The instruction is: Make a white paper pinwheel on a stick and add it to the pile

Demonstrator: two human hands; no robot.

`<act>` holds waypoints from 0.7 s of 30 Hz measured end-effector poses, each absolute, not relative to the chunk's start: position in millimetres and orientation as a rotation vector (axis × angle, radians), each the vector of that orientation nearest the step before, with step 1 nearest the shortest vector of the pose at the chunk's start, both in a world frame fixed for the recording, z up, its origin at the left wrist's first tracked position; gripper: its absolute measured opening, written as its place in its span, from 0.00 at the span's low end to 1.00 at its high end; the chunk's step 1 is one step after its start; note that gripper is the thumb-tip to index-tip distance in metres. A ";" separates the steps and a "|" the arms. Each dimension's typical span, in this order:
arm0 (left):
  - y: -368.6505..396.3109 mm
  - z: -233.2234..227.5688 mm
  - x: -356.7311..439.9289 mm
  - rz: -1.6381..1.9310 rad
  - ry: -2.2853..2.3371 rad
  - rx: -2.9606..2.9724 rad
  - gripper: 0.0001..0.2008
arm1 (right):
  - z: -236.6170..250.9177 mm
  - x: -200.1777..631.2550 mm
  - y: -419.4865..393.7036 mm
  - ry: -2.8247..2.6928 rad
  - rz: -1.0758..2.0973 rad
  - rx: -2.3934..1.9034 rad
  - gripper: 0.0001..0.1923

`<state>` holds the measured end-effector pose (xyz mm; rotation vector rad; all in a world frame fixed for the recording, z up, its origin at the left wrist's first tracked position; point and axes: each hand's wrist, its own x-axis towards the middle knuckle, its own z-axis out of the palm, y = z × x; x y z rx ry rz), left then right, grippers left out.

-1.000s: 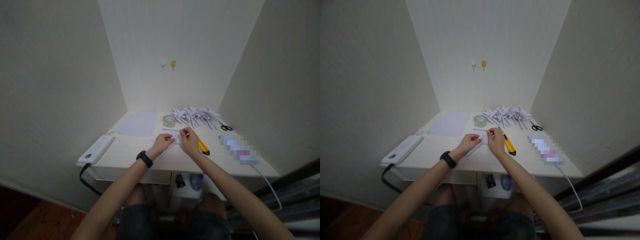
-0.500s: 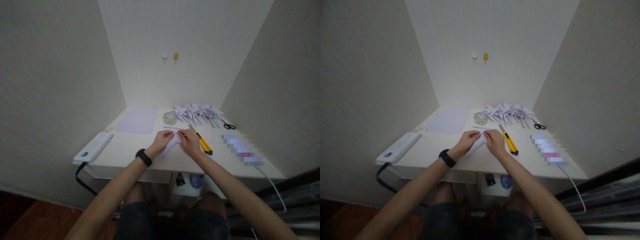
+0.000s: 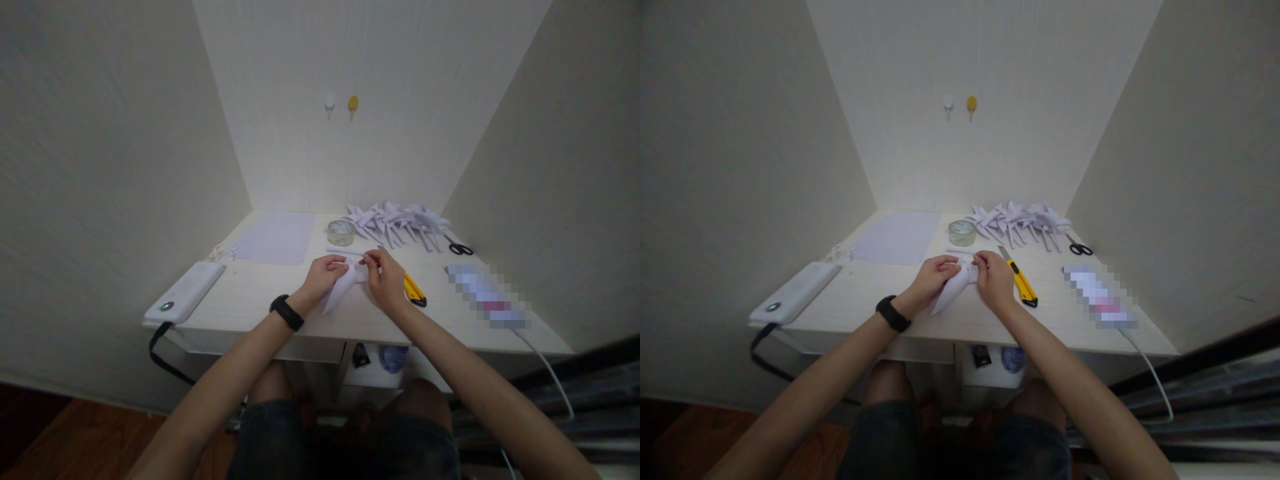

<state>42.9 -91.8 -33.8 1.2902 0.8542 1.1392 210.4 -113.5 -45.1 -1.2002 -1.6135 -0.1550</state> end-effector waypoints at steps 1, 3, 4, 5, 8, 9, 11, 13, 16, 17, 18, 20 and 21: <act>-92.7 -32.2 42.5 1.128 0.859 1.297 0.15 | -44.8 210.6 -113.6 -1.606 -0.123 -1.222 0.09; -95.5 -28.4 41.9 1.067 0.831 1.301 0.17 | -44.5 211.5 -112.8 -1.577 -0.052 -1.275 0.09; -97.4 -26.6 41.7 1.026 0.802 1.303 0.19 | -44.6 212.4 -111.8 -1.546 -0.006 -1.297 0.10; -99.4 -25.0 41.5 0.986 0.770 1.314 0.21 | -44.7 213.7 -110.4 -1.498 0.047 -1.309 0.10; -104.9 -22.1 39.5 0.930 0.759 1.518 0.19 | -45.6 218.9 -104.1 -1.308 0.219 -1.295 0.12; -106.5 -21.6 37.9 0.926 0.787 1.664 0.16 | -46.0 220.6 -101.6 -1.245 0.272 -1.277 0.13; -109.5 -20.6 32.7 0.899 0.837 2.024 0.08 | -46.9 223.3 -96.9 -1.127 0.374 -1.225 0.14; -112.9 -19.0 24.8 0.820 0.816 2.362 0.07 | -47.6 225.0 -92.9 -1.022 0.458 -1.153 0.16; -120.9 -16.3 9.7 0.618 0.671 2.653 0.16 | -47.0 227.2 -89.6 -0.932 0.490 -1.086 0.18; -124.6 -15.6 4.6 0.556 0.635 2.705 0.19 | -45.9 228.1 -89.9 -0.937 0.461 -1.086 0.18; -128.8 -15.1 -0.3 0.510 0.617 2.745 0.21 | -44.4 228.8 -91.2 -0.960 0.408 -1.097 0.18; -138.0 -14.9 -8.8 0.448 0.608 2.811 0.24 | -40.2 229.1 -97.9 -1.042 0.239 -1.142 0.16; -142.4 -15.4 -12.1 0.427 0.615 2.841 0.25 | -38.0 228.3 -103.8 -1.092 0.148 -1.165 0.16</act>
